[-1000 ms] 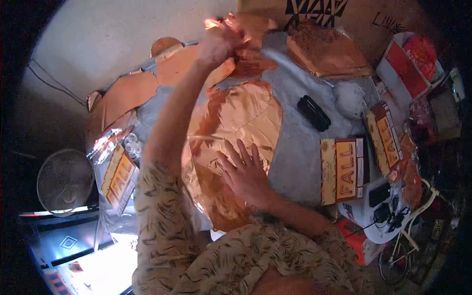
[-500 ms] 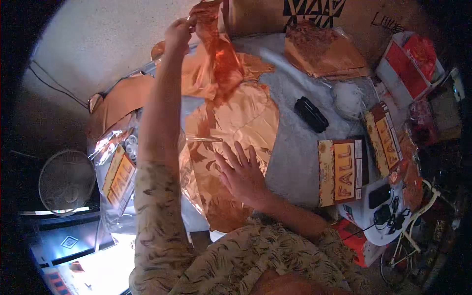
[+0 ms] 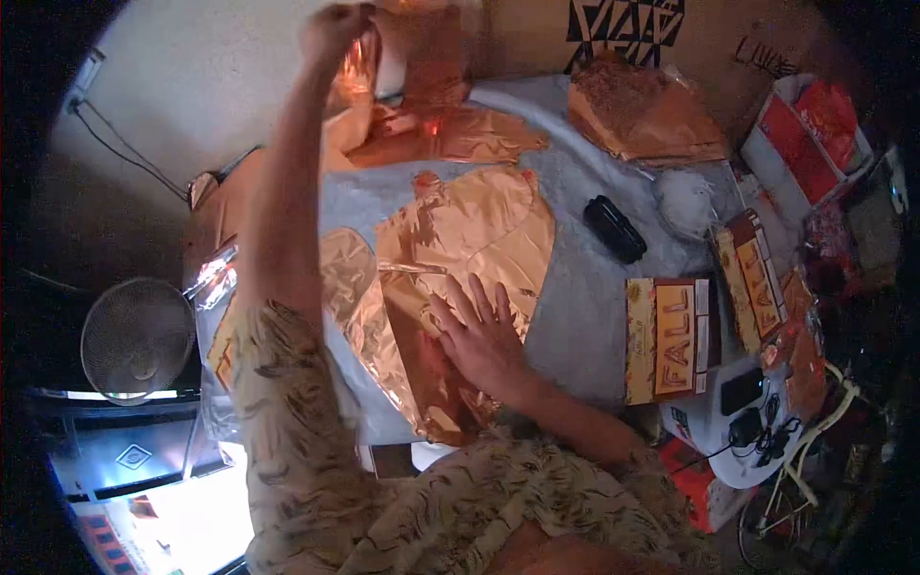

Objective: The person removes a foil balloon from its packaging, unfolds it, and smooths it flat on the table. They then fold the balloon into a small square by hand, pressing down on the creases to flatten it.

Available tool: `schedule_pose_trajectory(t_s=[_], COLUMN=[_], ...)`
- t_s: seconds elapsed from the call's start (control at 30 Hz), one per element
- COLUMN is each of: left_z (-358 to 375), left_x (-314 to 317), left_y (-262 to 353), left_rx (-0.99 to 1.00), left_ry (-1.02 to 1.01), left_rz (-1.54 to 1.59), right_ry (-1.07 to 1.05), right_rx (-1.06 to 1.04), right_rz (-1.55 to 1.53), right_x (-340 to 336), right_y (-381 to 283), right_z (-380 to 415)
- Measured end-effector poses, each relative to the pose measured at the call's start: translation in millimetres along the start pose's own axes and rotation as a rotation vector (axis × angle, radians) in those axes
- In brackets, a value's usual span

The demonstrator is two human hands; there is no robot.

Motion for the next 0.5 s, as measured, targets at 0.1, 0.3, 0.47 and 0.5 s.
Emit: schedule_pose_trajectory(t_s=[0.1,0.3,0.47,0.5], left_z=[-20,-11,0,-2], left_x=[-78,-161,-135,-153], left_y=[35,49,-36,-27], left_rx=[-0.447,0.147,-0.152,-0.065], left_ry=[0.455,0.625,0.352,0.432], left_rz=[0.165,0.587,0.483,0.461], right_ry=[0.015,0.027,0.025,0.026], right_rx=[-0.001,-0.025,-0.028,-0.030], right_rz=[-0.013,0.011,-0.005,0.006], right_x=[-1,-5,-1,-1], right_y=[0,-1,0,0], right_z=[-3,-1,-1,-1])
Point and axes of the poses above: each hand's wrist, its own z-axis away from the middle knuckle, its own x-axis out of the palm, y = z × x, the point moved 2 cm from there along -z, towards the middle knuckle, and after that the axes turned 5 degrees about x, right-handed, at the moved point
